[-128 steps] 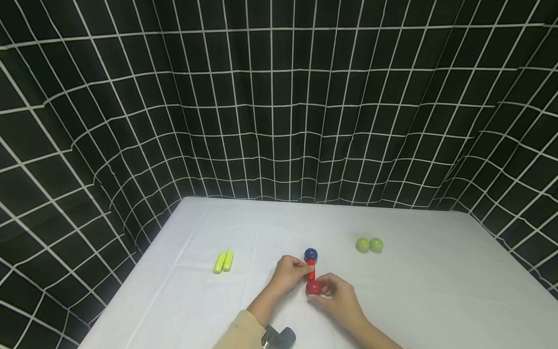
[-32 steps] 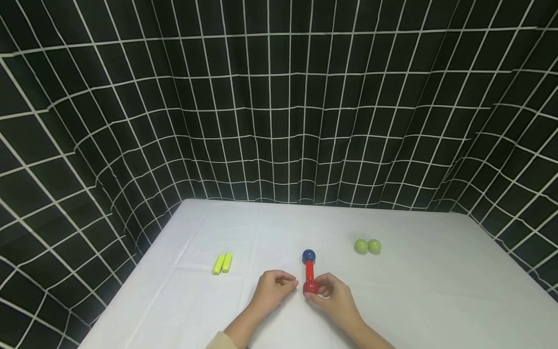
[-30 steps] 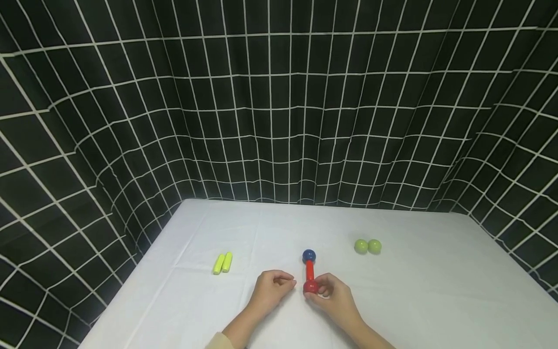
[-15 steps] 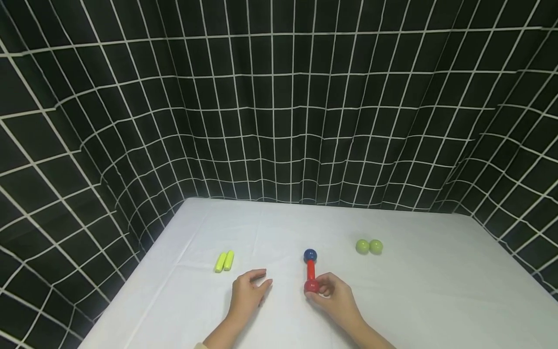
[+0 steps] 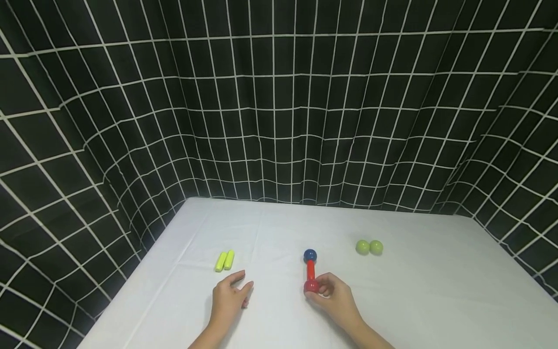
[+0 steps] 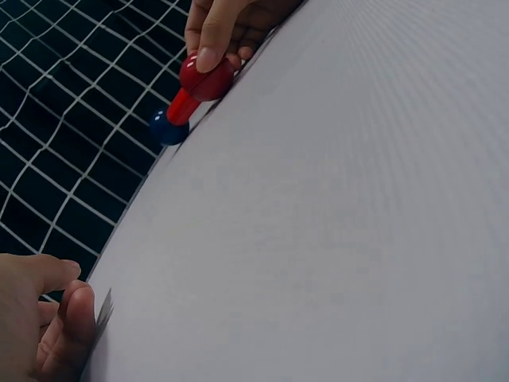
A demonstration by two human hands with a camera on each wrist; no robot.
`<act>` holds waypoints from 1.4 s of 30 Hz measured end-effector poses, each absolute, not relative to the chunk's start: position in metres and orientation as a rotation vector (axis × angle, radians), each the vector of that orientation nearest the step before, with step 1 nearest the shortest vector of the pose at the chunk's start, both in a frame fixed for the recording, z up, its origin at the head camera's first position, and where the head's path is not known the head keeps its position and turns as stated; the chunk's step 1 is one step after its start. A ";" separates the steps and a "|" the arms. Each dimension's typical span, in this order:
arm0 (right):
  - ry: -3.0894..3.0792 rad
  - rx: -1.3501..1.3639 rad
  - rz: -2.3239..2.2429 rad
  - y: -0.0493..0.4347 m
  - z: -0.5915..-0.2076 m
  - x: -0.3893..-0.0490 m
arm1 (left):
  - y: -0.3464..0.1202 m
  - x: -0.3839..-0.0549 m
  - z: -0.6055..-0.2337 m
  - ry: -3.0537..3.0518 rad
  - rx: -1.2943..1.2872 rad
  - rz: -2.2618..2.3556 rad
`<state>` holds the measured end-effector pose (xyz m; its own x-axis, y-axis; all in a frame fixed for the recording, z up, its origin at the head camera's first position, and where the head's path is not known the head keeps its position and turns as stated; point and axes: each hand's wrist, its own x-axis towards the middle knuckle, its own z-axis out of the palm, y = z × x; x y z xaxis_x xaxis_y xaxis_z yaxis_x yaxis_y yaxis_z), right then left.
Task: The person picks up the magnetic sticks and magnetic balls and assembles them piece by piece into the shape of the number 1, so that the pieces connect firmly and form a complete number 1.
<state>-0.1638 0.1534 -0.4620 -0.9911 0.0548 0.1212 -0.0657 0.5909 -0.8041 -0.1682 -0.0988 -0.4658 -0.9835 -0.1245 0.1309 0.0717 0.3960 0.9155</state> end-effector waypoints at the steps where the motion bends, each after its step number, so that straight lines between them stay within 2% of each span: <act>1: -2.684 0.007 1.362 0.153 -0.462 -0.164 | -0.101 -0.167 -0.465 -2.467 0.052 -1.633; 13: -2.681 0.003 1.383 0.153 -0.462 -0.164 | -0.116 -0.167 -0.467 -2.417 0.173 -1.627; 42: -2.667 0.015 1.424 0.154 -0.461 -0.163 | -0.118 -0.167 -0.459 -2.457 0.255 -1.595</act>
